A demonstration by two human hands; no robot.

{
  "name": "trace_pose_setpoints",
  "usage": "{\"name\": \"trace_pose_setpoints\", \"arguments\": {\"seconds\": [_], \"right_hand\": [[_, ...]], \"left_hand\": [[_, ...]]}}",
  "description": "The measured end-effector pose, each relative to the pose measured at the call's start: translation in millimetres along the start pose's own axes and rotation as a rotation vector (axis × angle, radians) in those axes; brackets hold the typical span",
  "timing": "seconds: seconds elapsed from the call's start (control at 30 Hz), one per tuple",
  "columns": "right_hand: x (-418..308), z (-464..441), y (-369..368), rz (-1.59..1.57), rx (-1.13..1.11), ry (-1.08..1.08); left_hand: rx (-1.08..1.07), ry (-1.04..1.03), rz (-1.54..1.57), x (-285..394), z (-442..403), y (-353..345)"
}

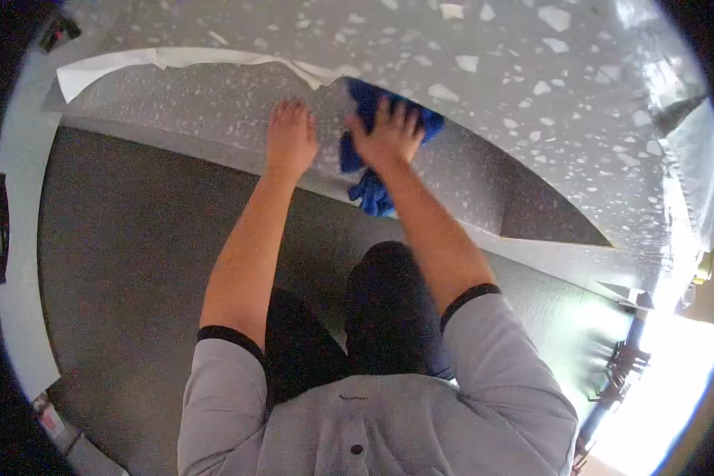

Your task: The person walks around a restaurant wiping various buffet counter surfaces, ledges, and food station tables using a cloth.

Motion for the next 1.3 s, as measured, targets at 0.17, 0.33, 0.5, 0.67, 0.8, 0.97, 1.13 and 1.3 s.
{"name": "trace_pose_setpoints", "arguments": {"seconds": [0.17, 0.33, 0.5, 0.67, 0.8, 0.97, 1.13, 1.3], "right_hand": [[12, 5, -19, -0.02, 0.101, 0.329], [111, -72, -29, -0.066, 0.171, 0.183], [123, -170, -42, -0.049, 0.083, 0.109], [95, -231, -29, -0.043, 0.177, 0.129], [66, -237, -35, -0.03, 0.252, 0.19], [84, -237, -29, -0.079, 0.22, 0.189], [57, -251, -28, -0.06, 0.266, 0.179], [30, -229, -45, 0.006, 0.268, 0.376]], "left_hand": [[0.121, 0.037, -0.197, 6, -1, -7], [0.062, 0.064, -0.17, -5, 0, -19], [0.071, 0.015, -0.034, 1, 2, -6], [0.075, 0.061, 0.002, 0, 1, -6], [0.057, 0.061, -0.011, -1, 2, -7], [0.077, 0.048, -0.031, 0, 3, -8], [0.05, 0.084, 0.004, -1, 1, -6], [0.034, 0.083, -0.052, -1, 9, -11]]}}
Point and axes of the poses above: each hand's wrist, its own z-axis away from the middle knuckle, its own y-axis out of the back of the hand, x = y × z, the point moved 6 cm from there along -z, towards the middle knuckle, and after that the axes turned 1 degree about -x, right-handed, at the moved point
